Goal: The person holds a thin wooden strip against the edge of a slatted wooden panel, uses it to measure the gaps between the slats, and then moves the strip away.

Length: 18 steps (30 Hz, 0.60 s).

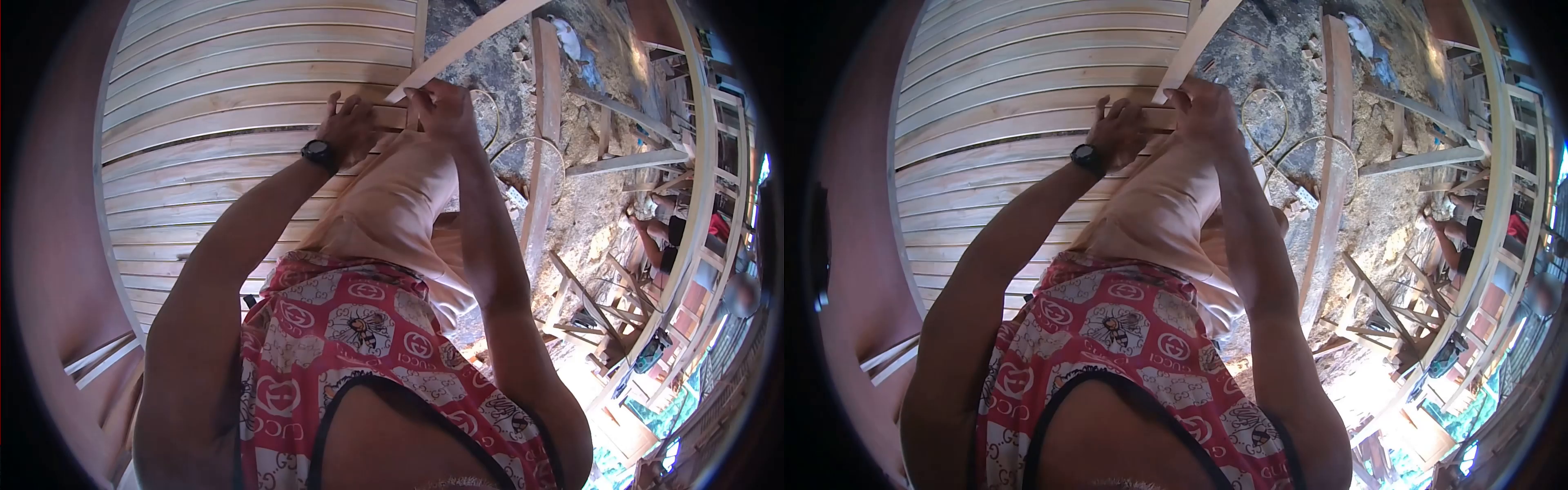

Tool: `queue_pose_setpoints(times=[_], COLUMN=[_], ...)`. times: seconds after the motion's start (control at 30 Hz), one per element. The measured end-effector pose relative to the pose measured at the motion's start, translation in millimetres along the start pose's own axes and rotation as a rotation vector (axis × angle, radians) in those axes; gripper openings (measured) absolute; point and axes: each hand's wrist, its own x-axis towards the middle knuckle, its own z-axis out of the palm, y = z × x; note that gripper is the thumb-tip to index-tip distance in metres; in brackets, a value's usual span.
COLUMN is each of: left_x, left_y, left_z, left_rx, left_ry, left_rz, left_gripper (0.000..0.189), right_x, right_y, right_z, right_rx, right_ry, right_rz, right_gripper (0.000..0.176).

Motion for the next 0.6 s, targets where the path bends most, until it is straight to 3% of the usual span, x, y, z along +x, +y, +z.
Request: queue_pose_setpoints(times=[0.07, 0.17, 0.6], left_x=[-3.1, -2.8, -6.4], left_y=[-0.1, -3.2, -6.7], left_z=[0.7, -6.6, -7.4], left_rx=[-0.076, -0.086, -0.096], left_ry=[0.100, 0.036, 0.000], left_rz=[0.009, -0.020, 0.003], left_gripper=[0.050, 0.062, 0.058], right_x=[-4.4, -15.2, -44.4], right_y=[-1.5, 8.4, 32.6], right_z=[-3.2, 0.5, 27.8], right_rx=[-0.035, -0.118, -0.174], right_ry=[-0.025, -0.088, -0.068], right_rz=[0.018, 0.003, 0.029], right_gripper=[0.018, 0.021, 0.021])
